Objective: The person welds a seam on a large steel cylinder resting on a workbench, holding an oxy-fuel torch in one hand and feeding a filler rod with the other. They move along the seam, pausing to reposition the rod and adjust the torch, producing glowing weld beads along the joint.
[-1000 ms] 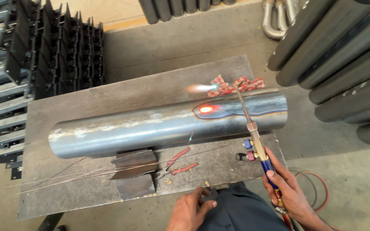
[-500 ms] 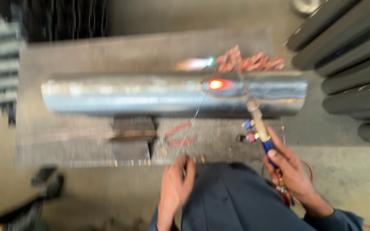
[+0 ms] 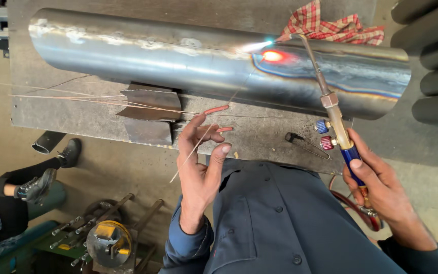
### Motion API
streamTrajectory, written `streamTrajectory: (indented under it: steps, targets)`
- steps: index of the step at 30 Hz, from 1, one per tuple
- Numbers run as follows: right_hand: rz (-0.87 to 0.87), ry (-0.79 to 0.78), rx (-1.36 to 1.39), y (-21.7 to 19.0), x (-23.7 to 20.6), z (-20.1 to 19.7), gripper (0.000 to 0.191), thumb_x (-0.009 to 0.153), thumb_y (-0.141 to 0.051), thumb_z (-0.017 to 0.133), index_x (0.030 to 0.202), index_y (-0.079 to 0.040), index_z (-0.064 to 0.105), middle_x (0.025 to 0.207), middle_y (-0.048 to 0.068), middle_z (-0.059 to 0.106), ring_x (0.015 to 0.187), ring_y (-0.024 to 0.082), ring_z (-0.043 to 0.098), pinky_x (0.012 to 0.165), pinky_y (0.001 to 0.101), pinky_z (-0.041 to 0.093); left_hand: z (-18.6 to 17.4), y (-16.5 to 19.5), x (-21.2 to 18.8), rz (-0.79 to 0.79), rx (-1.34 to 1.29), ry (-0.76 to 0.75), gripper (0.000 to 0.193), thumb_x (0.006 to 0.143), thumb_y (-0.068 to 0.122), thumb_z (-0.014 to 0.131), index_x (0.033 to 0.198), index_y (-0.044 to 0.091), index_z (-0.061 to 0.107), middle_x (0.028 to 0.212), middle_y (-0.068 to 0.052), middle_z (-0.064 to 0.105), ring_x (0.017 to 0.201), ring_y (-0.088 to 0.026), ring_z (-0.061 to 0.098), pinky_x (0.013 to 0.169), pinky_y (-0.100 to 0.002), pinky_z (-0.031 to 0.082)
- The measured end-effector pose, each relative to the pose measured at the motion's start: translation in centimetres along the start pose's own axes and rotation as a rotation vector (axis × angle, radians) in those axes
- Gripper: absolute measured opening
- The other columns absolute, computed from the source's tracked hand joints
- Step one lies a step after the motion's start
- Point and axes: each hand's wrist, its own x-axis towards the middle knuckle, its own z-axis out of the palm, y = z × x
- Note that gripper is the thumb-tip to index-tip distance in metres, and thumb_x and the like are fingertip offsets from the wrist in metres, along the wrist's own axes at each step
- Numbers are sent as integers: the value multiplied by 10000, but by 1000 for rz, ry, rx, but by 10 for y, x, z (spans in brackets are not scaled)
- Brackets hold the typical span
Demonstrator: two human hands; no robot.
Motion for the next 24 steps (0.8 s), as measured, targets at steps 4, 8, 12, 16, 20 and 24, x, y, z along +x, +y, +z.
streamTrajectory:
  steps: [4,8,12,16,20,24]
  targets:
    - [48,23,-96,-8,-1,-3,664,997,-185,465,1651,-238,360,679,55,469,461,116,416,431,259,371,6,-4,5,51,54,5,352,1017,30,674,1354,24,570,1109,-102,671,1053,-193,658,1069,-391,513]
    - [123,37,-103,-17,-2,-3,648,1007,-204,472,1642,-263,365,674,44,458,452,113,410,420,267,370,9,-7,15,224,179,66,205,1049,-19,650,1230,74,678,1061,-94,665,1058,-219,643,1183,-417,492]
    - [159,50,-156,-19,-1,-9,627,1022,-213,493,1634,-280,373,675,47,470,450,118,408,426,276,380,11,-6,20,272,297,129,161,1043,-45,649,1161,59,680,1155,-121,718,1255,-273,643,1177,-418,467]
    - [173,50,-182,-13,1,-14,623,1022,-195,486,1631,-274,374,676,43,480,454,113,413,438,267,385,14,-4,22,186,210,209,108,1039,-50,644,1135,-10,615,1126,-173,752,1315,-293,607,1139,-415,478]
    - [144,3,-189,-7,4,-20,641,1013,-182,483,1637,-248,354,667,43,490,454,105,425,433,263,398,12,-4,22,199,123,257,166,1070,-14,658,1119,-3,501,1068,-210,759,1308,-277,617,1187,-417,460]
    - [119,-15,-191,-3,6,-22,657,997,-158,461,1640,-229,342,664,45,500,442,107,433,429,263,406,8,-3,19,203,99,289,231,1071,-7,671,1095,19,444,1031,-240,750,1300,-283,630,1203,-428,449]
